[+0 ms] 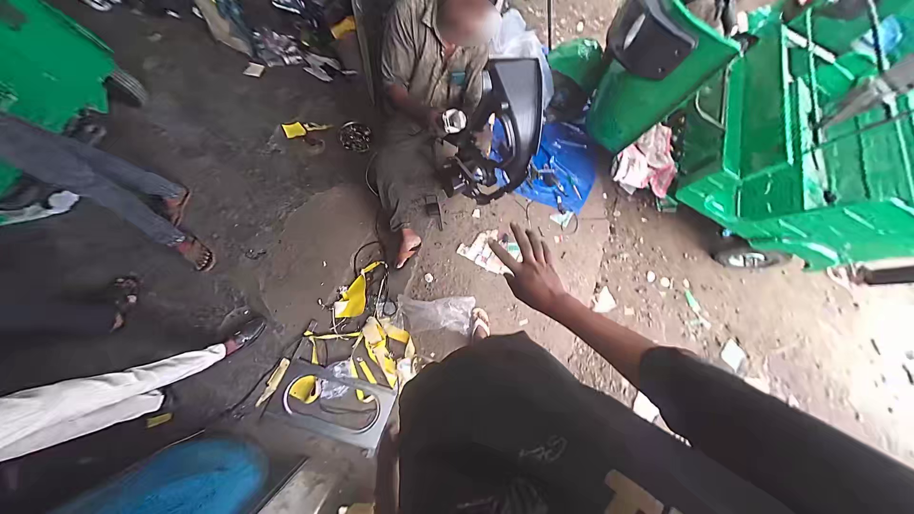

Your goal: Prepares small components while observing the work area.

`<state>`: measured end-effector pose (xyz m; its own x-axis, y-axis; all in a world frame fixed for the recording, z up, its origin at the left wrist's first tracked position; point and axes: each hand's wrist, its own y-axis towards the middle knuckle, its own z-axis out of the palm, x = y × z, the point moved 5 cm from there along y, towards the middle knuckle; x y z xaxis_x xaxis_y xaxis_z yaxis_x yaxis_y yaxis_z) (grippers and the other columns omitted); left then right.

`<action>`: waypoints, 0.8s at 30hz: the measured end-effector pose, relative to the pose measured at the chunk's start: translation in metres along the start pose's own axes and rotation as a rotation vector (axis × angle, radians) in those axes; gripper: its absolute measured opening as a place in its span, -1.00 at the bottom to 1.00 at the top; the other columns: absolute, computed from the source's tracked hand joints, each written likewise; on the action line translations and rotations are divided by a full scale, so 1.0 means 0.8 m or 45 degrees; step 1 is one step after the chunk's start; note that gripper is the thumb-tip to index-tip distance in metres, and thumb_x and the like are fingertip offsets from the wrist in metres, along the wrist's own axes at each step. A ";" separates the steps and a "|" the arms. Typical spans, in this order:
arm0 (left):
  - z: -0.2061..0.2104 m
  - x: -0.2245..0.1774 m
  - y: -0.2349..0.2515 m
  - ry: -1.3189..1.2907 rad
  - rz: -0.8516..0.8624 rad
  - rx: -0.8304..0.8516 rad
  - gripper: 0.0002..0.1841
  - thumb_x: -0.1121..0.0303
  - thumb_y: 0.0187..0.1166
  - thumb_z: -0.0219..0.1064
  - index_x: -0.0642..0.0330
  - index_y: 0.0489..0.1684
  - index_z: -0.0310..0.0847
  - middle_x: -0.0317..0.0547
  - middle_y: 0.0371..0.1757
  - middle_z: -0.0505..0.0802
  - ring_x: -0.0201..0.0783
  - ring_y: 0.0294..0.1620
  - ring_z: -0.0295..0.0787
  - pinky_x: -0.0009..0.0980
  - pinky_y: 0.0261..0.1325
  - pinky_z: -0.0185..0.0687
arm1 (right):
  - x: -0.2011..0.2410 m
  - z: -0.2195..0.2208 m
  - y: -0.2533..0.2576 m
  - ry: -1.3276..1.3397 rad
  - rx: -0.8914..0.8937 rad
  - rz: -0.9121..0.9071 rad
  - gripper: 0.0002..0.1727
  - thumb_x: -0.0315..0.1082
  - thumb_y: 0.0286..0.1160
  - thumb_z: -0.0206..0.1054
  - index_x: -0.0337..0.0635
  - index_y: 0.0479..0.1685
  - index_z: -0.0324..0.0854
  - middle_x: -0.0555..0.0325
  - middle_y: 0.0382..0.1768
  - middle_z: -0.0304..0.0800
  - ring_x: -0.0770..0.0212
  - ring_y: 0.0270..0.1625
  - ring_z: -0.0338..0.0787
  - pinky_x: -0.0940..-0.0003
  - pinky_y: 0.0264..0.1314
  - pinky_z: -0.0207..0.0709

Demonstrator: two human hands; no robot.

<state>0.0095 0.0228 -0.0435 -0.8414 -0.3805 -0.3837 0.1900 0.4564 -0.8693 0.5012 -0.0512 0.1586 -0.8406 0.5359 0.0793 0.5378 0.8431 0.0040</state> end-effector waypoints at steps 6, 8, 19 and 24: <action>-0.214 -0.232 -0.008 0.269 0.885 -0.484 -0.55 0.14 0.80 0.18 0.33 0.38 0.64 0.21 0.22 0.84 0.06 0.24 0.81 0.11 0.40 0.63 | 0.153 -0.109 -0.035 0.047 -0.597 -0.276 -0.33 -0.14 0.57 0.39 0.70 0.66 0.38 -0.27 0.76 0.17 -0.35 0.68 0.31 -0.33 0.52 0.32; -0.209 -0.322 -0.090 0.020 1.296 -0.323 -0.62 0.18 0.75 0.22 0.29 0.29 0.68 -0.01 0.06 0.87 -0.22 0.00 0.86 -0.20 0.12 0.82 | 0.187 -0.129 -0.047 0.069 -0.659 -0.318 -0.32 -0.18 0.55 0.40 0.70 0.64 0.40 -0.29 0.75 0.18 -0.37 0.68 0.30 -0.34 0.55 0.30; -0.132 -0.411 -0.291 -0.760 1.854 0.529 -0.73 0.34 0.61 0.42 0.30 0.13 0.71 -0.16 -0.08 0.84 -0.45 -0.23 0.70 -0.51 -0.14 0.67 | 0.273 -0.188 -0.089 0.146 -0.844 -0.498 -0.36 -0.22 0.60 0.40 0.73 0.59 0.43 -0.22 0.71 0.22 -0.31 0.71 0.25 -0.40 0.60 0.14; -0.131 -0.401 -0.293 -0.772 1.959 0.360 -0.81 0.38 0.57 0.42 0.22 0.04 0.73 -0.28 -0.10 0.82 -0.47 -0.15 0.74 -0.49 0.00 0.72 | 0.280 -0.185 -0.097 0.115 -0.817 -0.509 -0.35 -0.24 0.58 0.41 0.77 0.56 0.44 -0.20 0.71 0.24 -0.34 0.66 0.28 -0.40 0.54 0.17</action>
<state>0.1815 0.1219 0.3160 0.4920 -0.0127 -0.8705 0.7303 0.5503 0.4048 0.2809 -0.0030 0.3235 -0.9856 0.1662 0.0309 0.1486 0.7654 0.6262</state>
